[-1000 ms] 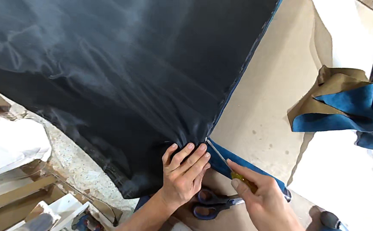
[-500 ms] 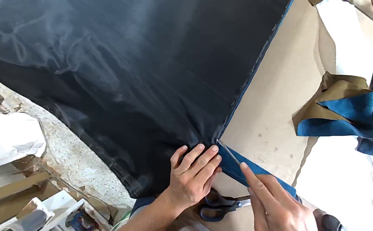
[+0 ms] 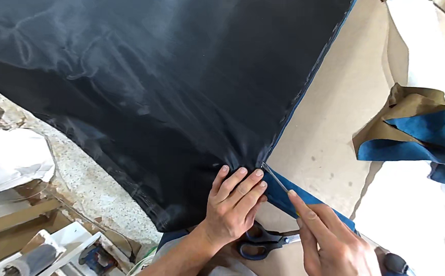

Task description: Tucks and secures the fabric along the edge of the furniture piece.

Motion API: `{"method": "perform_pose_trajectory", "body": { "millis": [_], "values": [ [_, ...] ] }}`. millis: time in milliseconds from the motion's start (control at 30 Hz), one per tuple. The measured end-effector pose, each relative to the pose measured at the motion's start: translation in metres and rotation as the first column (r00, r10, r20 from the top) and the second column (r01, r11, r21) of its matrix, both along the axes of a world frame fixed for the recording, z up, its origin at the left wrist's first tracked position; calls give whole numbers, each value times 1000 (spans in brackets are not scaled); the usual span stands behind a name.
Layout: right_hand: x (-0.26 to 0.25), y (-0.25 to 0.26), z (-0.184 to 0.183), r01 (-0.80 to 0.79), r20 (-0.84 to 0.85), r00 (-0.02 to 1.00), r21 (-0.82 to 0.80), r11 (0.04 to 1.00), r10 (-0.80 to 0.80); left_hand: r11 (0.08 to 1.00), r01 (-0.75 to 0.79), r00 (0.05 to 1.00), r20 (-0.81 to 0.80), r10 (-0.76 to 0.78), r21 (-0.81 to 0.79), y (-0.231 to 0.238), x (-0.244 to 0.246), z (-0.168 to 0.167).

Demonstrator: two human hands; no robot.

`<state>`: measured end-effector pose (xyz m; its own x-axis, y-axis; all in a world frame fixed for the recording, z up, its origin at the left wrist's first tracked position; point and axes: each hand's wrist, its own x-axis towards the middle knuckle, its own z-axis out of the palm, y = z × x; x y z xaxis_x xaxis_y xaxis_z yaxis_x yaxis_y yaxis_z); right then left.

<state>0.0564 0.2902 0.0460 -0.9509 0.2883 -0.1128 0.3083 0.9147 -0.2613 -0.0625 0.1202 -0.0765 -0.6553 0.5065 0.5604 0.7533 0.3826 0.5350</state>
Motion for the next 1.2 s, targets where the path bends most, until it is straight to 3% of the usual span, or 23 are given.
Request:
{"method": "perform_pose_trajectory", "body": {
  "millis": [367, 1200],
  "values": [
    [7, 3, 6, 16, -4, 1000, -37, 999, -16, 1000, -3, 1000, 6, 3, 8, 1, 2, 1],
    [-5, 3, 14, -52, 30, 998, 83, 995, 49, 1000, -17, 1000, -1, 17, -3, 2, 1, 0]
  ]
}}
